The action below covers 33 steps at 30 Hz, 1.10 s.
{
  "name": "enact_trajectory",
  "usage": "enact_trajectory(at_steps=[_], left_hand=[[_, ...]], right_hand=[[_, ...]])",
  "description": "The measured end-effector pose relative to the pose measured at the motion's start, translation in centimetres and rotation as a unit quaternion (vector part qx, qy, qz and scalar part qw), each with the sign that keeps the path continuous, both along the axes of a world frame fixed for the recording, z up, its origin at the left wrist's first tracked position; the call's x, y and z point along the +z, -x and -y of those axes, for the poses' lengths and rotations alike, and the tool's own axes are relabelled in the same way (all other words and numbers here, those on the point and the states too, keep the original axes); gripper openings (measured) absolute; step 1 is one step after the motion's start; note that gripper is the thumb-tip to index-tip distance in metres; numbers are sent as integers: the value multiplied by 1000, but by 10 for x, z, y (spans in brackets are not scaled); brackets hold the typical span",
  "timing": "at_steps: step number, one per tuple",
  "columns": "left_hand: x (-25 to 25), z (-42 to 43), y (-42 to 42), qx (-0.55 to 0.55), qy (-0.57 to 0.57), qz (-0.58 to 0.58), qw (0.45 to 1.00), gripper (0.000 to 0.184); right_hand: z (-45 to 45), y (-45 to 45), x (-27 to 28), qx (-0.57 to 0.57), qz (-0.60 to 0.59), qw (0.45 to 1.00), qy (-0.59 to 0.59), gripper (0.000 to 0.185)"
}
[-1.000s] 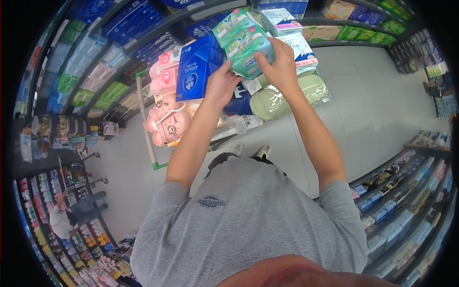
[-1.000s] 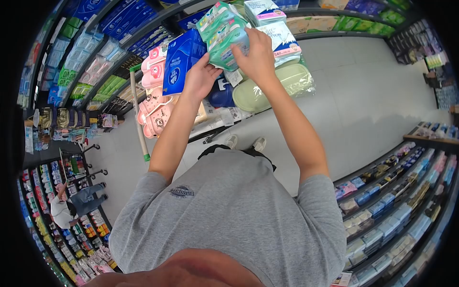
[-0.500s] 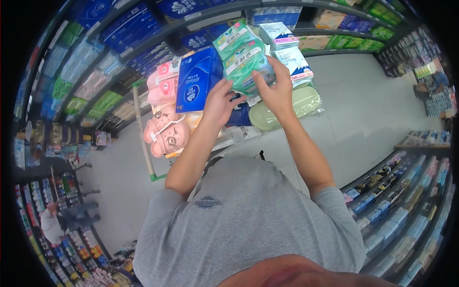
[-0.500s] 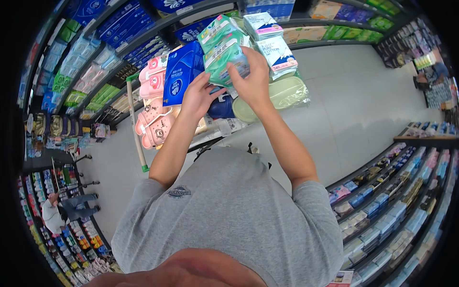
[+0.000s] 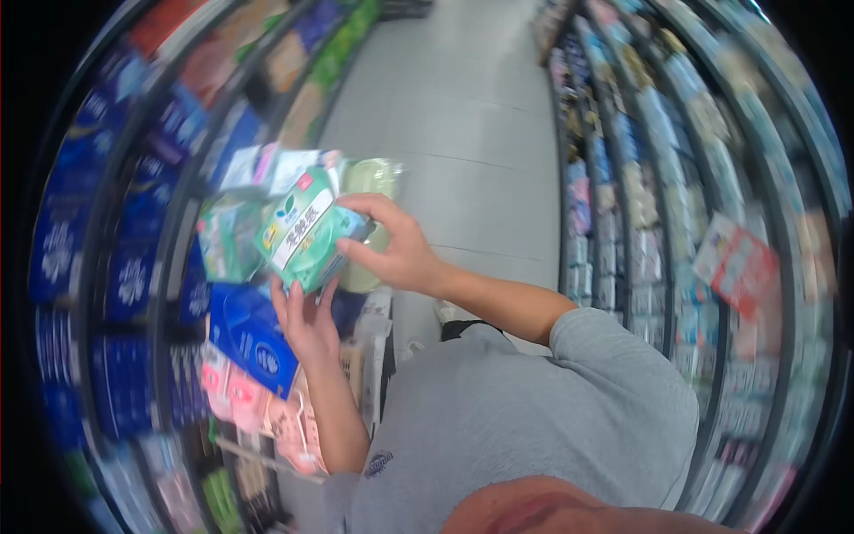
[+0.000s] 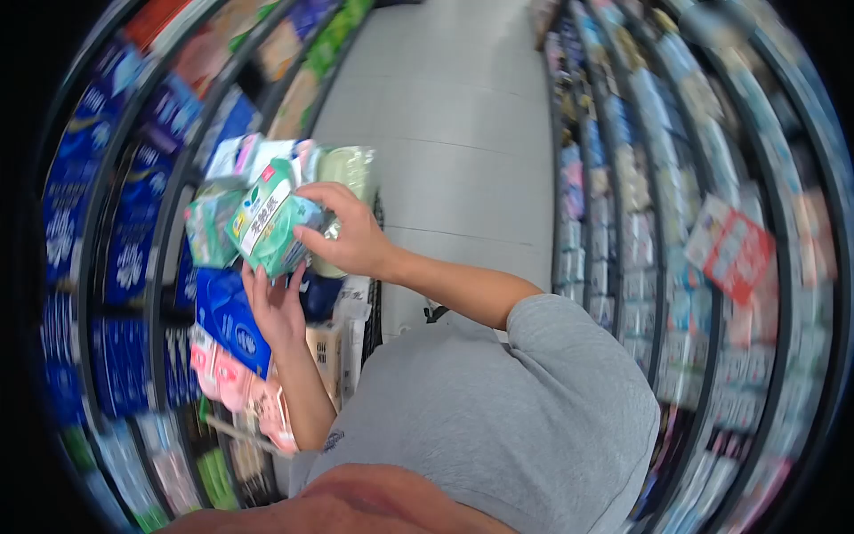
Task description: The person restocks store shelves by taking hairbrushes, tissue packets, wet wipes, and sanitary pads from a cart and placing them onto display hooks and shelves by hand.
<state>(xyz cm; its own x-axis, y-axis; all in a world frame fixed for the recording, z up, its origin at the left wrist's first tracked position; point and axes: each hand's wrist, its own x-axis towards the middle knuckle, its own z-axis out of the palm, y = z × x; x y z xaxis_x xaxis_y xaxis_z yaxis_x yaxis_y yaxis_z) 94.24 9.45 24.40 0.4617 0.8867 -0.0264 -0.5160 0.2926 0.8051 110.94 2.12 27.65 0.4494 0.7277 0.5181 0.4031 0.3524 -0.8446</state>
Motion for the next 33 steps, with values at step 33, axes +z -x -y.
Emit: enact_trajectory(at_steps=[33], left_hand=[[-27, 106, -129, -435, 36, 15, 899, 55]], right_hand=[[213, -28, -23, -447, -111, 879, 128, 56]])
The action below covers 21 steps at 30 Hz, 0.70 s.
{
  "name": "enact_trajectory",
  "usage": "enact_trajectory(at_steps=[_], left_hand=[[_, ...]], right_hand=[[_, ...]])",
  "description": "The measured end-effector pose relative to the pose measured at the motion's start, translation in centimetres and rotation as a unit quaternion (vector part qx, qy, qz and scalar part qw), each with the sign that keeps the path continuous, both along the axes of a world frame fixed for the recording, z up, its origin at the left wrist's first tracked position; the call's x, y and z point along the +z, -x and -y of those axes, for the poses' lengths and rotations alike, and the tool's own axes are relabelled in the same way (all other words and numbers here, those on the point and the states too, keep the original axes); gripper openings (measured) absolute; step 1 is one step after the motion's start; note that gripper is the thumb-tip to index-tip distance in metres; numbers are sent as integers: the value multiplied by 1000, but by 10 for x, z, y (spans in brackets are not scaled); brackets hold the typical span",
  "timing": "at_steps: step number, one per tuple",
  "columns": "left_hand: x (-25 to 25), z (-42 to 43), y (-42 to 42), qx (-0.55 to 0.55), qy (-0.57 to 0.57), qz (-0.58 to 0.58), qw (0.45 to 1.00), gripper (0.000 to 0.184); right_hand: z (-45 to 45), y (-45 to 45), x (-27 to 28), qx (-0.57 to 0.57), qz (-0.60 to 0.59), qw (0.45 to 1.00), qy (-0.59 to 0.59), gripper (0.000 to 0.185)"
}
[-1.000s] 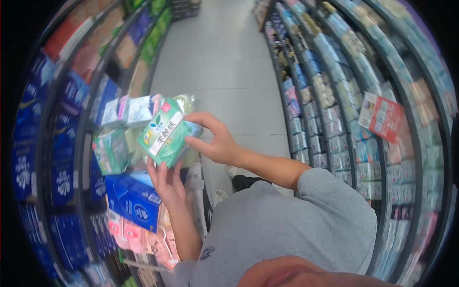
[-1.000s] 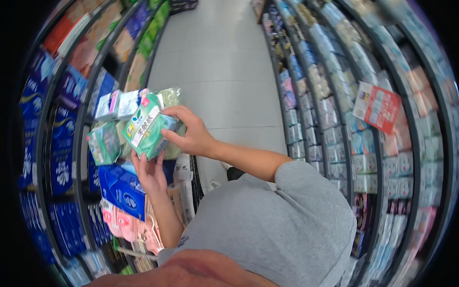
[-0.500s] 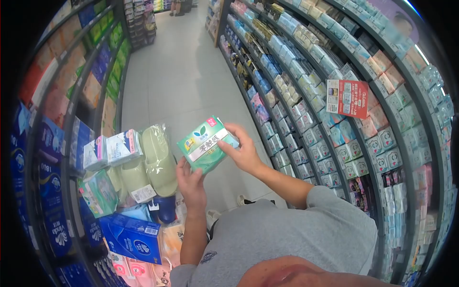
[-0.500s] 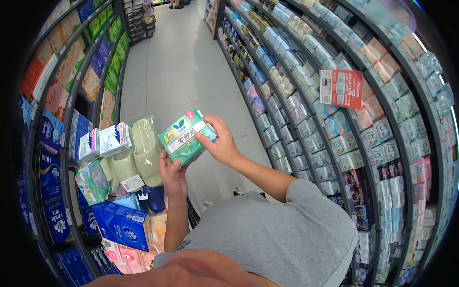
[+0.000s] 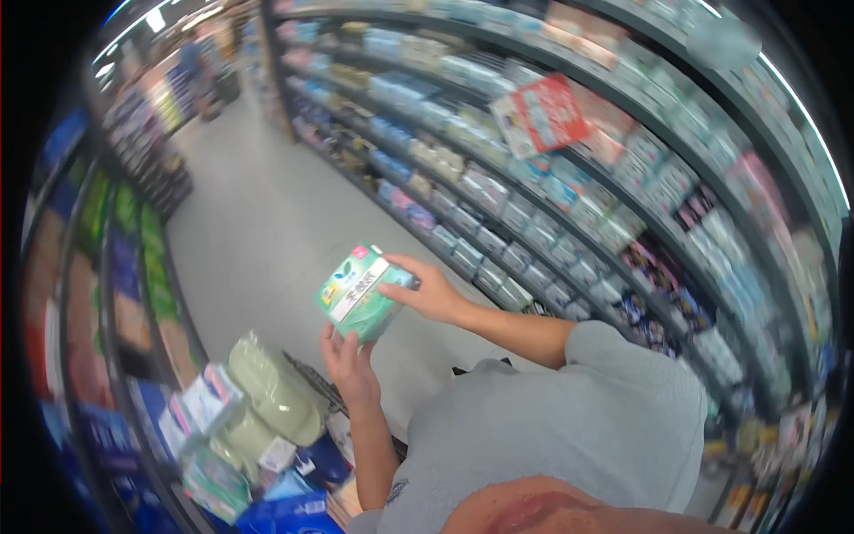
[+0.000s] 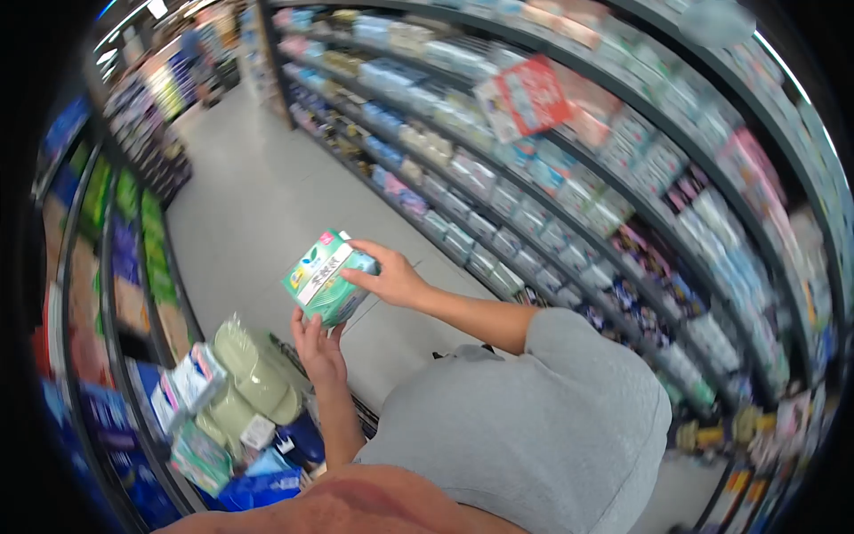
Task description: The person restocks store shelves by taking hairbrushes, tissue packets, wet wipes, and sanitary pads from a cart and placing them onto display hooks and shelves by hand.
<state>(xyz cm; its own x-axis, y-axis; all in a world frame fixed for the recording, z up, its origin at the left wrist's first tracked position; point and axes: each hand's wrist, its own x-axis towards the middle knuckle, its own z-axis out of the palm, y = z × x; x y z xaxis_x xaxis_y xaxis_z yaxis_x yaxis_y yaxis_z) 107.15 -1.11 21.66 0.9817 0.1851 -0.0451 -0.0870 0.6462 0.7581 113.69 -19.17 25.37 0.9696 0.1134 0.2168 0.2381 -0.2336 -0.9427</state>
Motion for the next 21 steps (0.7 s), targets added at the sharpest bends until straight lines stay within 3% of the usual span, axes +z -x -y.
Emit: enact_trajectory(at_steps=[14, 21], left_hand=[[16, 103, -36, -229, -57, 7, 972, 64], [18, 149, -53, -265, -64, 8, 962, 66]], right_hand=[[117, 31, 1, -184, 46, 981, -35, 60], [165, 26, -1, -184, 22, 980, -76, 56]])
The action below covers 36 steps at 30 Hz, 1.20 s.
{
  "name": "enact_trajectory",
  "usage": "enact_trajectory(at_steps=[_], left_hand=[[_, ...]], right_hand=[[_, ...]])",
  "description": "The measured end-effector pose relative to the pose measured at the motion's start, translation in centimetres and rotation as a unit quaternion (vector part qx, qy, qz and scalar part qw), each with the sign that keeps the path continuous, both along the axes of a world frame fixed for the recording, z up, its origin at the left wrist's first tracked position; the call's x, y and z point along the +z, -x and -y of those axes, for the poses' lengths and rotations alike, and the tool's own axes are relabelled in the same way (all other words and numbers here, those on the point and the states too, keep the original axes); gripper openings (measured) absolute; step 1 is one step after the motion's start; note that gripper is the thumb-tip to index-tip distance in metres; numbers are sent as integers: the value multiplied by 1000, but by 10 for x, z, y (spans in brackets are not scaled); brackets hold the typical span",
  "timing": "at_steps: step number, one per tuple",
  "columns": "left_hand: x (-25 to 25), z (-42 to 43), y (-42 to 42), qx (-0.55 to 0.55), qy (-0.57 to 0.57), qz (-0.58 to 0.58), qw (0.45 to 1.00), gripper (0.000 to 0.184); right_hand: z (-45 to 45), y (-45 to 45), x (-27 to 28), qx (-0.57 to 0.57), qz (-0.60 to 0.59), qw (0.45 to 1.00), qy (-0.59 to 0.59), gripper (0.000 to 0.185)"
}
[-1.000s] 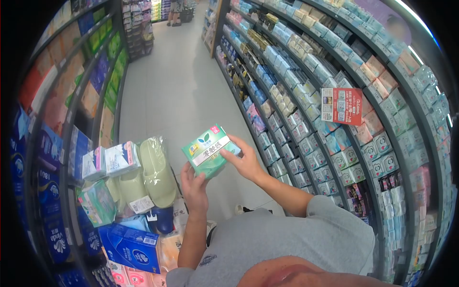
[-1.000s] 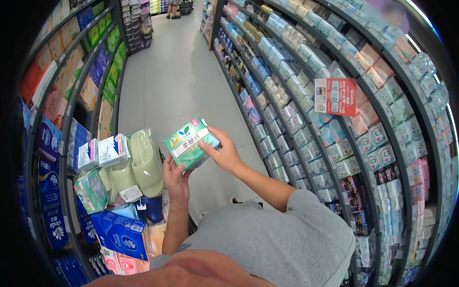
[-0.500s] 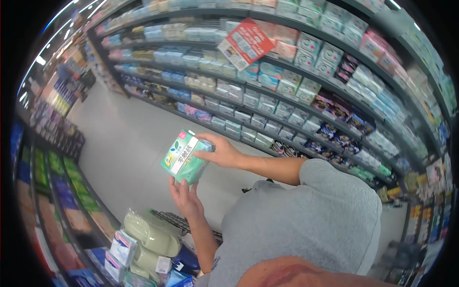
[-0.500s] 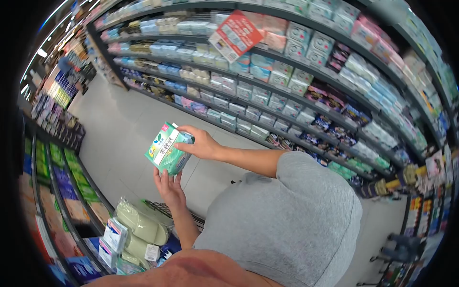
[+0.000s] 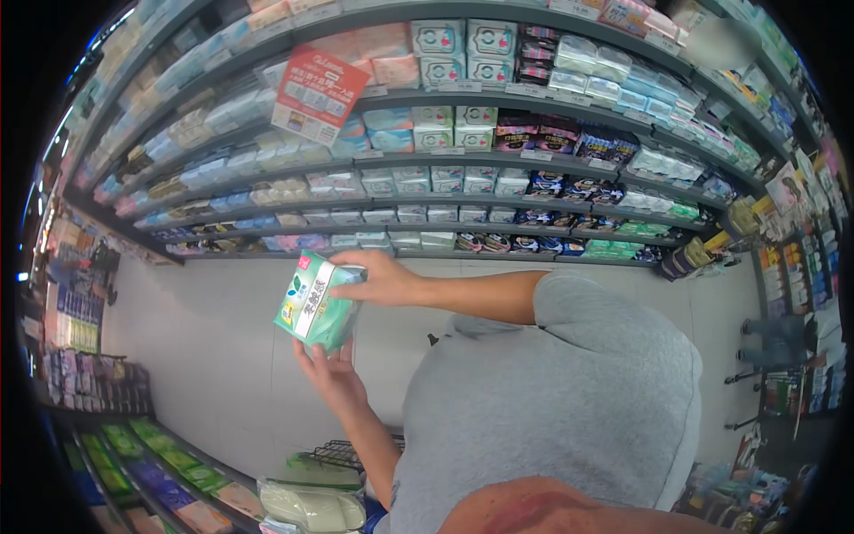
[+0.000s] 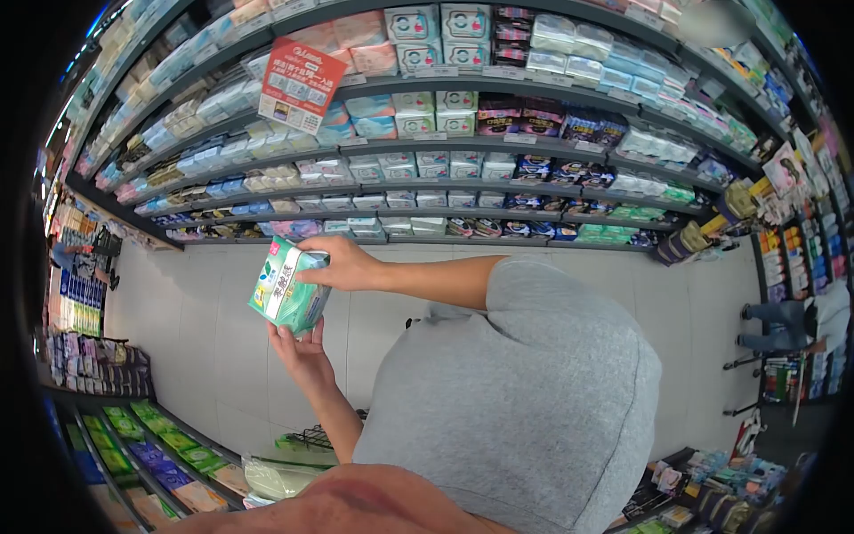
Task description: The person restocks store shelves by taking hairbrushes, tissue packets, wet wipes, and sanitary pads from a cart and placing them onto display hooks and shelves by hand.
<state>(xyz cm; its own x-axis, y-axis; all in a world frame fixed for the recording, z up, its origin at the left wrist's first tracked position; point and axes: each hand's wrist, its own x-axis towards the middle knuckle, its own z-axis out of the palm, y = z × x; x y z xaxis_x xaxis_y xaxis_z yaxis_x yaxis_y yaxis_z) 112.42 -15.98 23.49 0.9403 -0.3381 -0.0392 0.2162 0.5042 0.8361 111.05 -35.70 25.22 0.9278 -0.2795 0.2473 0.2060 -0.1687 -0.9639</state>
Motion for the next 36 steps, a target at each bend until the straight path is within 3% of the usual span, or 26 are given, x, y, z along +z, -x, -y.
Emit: enact_trajectory(at_steps=[7, 11, 12, 20, 22, 27, 36], left_hand=[[6, 53, -16, -48, 10, 45, 998, 65], [2, 83, -21, -104, 29, 23, 994, 63], [5, 93, -20, -120, 30, 25, 992, 63], [-27, 173, 17, -344, 62, -50, 935, 62], [-31, 187, 39, -383, 48, -48, 921, 59], [-60, 200, 76, -441, 52, -90, 892, 57], [-42, 273, 149, -536, -93, 51, 838, 51]], right_hand=[[49, 2, 6, -29, -9, 999, 38, 59], [75, 27, 3, -96, 19, 995, -32, 74], [84, 37, 3, -117, -21, 993, -28, 78], [118, 160, -19, -286, -78, 953, -60, 81], [124, 196, -12, -277, -177, 916, -232, 80], [121, 239, -35, -338, -137, 912, -187, 78], [129, 343, -33, -449, -115, 881, -99, 83]])
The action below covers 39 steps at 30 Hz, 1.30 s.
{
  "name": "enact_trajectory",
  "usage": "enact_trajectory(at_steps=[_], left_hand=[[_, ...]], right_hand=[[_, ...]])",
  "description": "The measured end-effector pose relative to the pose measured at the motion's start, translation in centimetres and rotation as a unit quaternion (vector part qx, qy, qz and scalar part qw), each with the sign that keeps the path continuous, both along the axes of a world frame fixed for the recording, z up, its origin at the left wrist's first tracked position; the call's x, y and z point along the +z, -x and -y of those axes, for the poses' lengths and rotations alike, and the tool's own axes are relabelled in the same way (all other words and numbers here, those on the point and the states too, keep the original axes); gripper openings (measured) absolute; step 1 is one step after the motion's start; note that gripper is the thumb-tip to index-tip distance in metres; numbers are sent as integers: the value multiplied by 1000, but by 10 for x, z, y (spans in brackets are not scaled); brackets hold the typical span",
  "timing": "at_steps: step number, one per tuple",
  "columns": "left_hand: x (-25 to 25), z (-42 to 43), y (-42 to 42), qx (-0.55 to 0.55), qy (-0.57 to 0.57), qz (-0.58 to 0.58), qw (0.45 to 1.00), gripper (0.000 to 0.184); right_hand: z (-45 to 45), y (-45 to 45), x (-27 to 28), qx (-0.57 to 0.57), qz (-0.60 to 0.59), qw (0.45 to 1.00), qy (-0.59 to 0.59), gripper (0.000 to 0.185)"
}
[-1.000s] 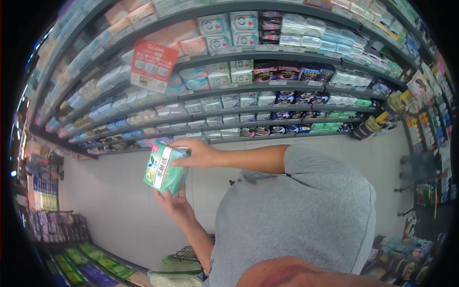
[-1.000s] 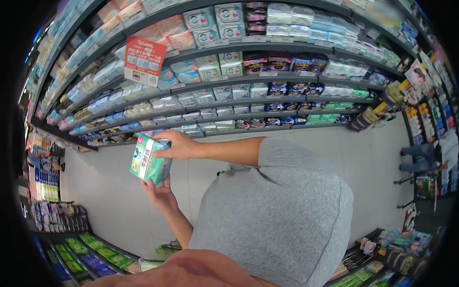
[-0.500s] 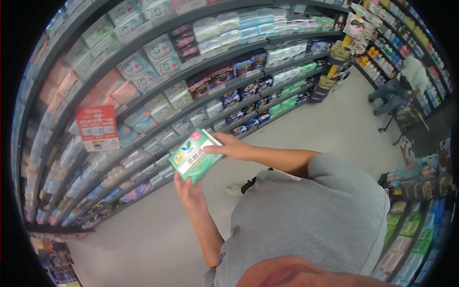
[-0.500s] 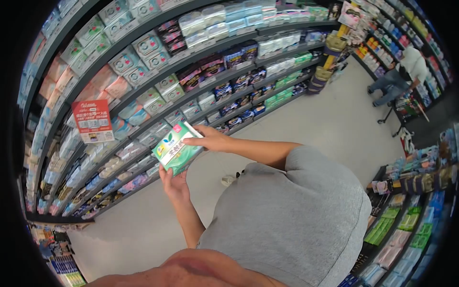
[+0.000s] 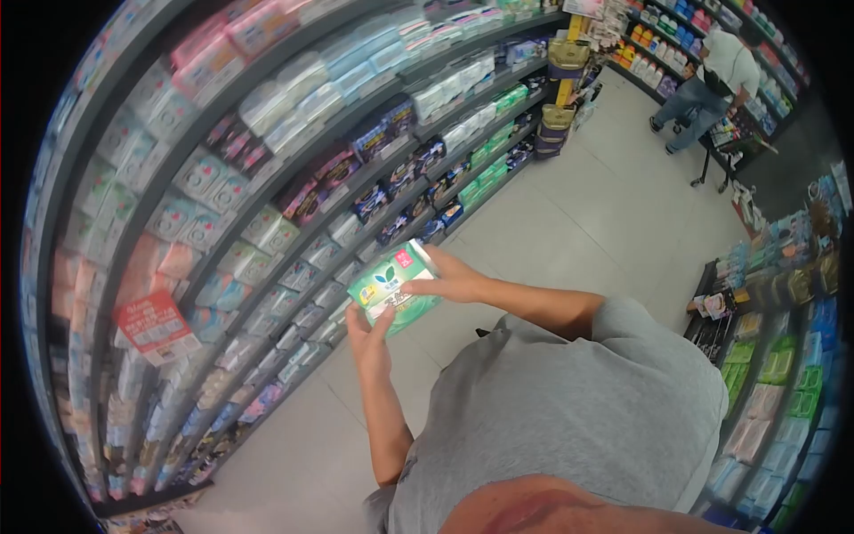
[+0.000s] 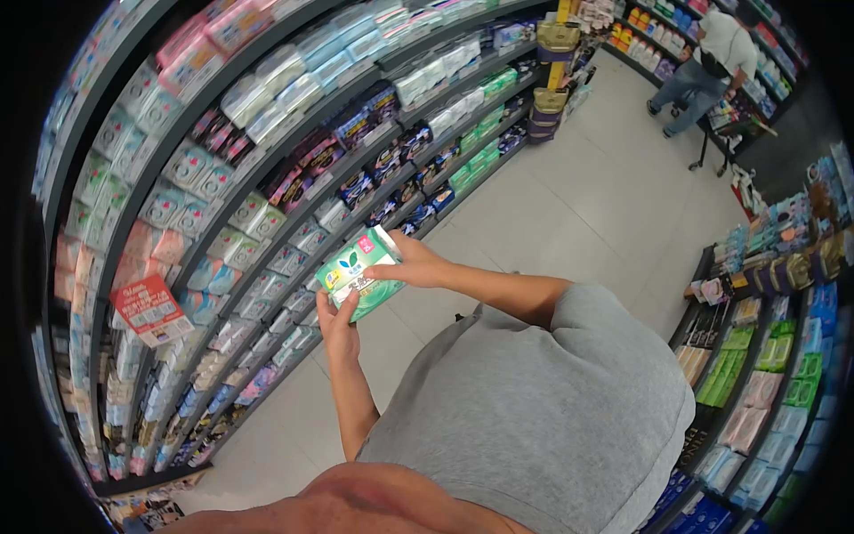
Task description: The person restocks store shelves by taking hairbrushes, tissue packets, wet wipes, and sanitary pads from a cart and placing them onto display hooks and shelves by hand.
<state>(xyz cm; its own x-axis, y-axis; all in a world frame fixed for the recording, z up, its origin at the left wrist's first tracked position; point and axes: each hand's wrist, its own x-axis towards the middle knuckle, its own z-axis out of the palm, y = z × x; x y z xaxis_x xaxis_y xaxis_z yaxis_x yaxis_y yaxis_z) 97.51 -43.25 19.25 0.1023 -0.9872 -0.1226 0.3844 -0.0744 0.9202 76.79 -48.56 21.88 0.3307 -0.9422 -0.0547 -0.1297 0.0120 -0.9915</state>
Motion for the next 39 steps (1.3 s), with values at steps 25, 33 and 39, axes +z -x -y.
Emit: enact_trajectory(at_steps=[25, 33, 39], left_hand=[[100, 324, 518, -335, 285, 162, 883, 55], [119, 457, 595, -188, 455, 266, 828, 57], [132, 541, 639, -145, 380, 263, 875, 58]], right_hand=[[177, 526, 44, -294, 29, 939, 176, 55], [306, 606, 104, -263, 18, 932, 249, 58], [413, 646, 135, -241, -12, 929, 279, 62]])
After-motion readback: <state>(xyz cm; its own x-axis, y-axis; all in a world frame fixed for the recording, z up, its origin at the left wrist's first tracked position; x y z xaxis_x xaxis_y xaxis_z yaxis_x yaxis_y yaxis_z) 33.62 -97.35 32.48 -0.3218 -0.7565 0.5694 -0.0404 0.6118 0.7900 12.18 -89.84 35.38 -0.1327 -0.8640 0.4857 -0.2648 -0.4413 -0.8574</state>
